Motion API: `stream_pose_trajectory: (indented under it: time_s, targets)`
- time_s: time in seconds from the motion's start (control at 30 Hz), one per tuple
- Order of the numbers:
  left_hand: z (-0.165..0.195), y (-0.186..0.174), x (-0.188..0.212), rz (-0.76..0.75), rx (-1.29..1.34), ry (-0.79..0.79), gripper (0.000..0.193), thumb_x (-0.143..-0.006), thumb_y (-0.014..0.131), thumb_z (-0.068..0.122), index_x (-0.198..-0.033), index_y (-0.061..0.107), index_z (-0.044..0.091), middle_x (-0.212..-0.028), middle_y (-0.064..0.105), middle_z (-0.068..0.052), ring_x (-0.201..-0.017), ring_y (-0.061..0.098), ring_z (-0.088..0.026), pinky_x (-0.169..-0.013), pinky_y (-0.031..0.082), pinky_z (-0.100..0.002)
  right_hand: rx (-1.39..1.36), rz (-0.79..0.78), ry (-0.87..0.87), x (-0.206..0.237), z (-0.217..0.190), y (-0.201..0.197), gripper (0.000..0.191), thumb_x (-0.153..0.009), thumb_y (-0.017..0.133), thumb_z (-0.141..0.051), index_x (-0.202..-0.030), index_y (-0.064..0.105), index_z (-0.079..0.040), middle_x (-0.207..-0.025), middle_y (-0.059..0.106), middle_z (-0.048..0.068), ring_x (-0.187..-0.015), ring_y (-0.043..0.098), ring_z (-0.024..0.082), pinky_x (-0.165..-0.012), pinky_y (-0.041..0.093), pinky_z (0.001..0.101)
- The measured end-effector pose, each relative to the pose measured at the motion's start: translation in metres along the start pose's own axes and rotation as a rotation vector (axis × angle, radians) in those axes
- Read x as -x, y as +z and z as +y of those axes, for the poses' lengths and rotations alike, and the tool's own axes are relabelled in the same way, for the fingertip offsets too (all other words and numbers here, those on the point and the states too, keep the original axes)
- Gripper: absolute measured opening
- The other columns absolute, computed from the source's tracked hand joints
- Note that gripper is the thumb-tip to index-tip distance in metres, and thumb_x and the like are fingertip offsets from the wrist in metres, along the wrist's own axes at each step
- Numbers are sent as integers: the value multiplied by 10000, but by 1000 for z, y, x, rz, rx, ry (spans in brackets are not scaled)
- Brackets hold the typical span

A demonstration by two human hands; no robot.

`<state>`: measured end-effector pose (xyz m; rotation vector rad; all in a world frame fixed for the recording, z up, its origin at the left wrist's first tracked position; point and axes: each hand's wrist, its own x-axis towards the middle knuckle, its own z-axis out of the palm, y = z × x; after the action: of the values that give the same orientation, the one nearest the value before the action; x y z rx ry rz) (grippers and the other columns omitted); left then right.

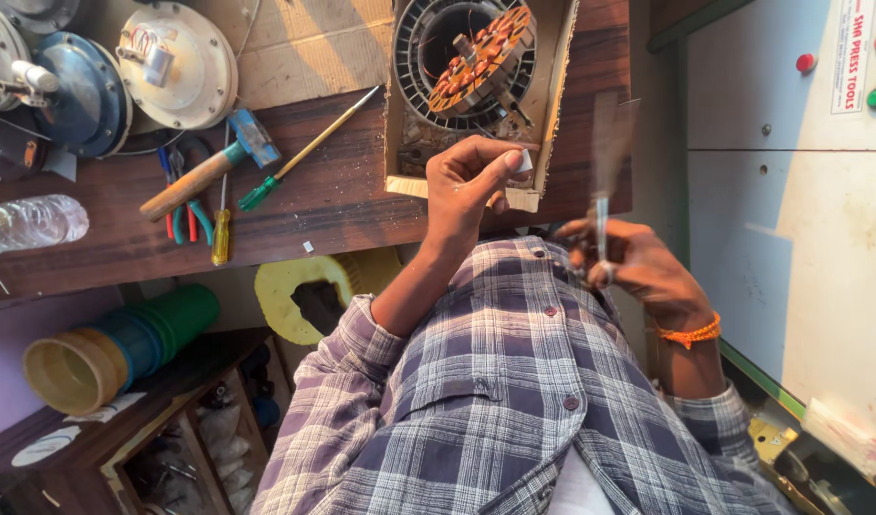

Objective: The person works at a cluttered workbench, using shears to cut small white insulating pieces and a screwdriver to adjust a motor rotor assembly. They repeatedly trim and fit the pieces into the rotor slots.

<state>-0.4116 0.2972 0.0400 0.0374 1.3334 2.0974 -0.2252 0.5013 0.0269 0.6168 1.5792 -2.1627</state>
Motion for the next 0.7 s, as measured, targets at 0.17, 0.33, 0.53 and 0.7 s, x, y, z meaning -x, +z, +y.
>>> stream_pose_trajectory:
  time_s: [0.17,0.33,0.53,0.7]
  targets:
    - [-3,4,-5,57,-27,57,170,-964,762,133,-1025,749,-25,-884,755,-63,-678,642,-37,-520,486,-189,48,-253,80,-20,-45,32,736,-702,860,-318,-1342,694,4,-818,632,-7,-735,577,73,-655,461,229]
    - [-4,0,-3,114,-60,99,172,-963,765,137,-1021,755,-25,-870,757,-53,-617,580,-7,-491,424,-175,58,-243,138,-26,-52,37,670,-729,863,-245,-1319,700,26,-786,636,-19,-719,569,75,-659,466,234]
    - [1,-1,-1,113,-41,91,187,-966,772,147,-1017,752,-32,-836,745,-55,-566,531,2,-457,385,-179,157,-194,152,-27,-56,33,599,-709,854,-145,-1275,725,3,-806,675,-9,-742,598,71,-659,491,244]
    - [5,2,-1,99,-43,88,195,-962,769,150,-1015,751,-37,-858,762,-72,-574,560,-9,-457,409,-187,166,-197,113,-23,-55,33,575,-712,864,-149,-1248,737,16,-806,691,-6,-749,621,74,-683,512,246]
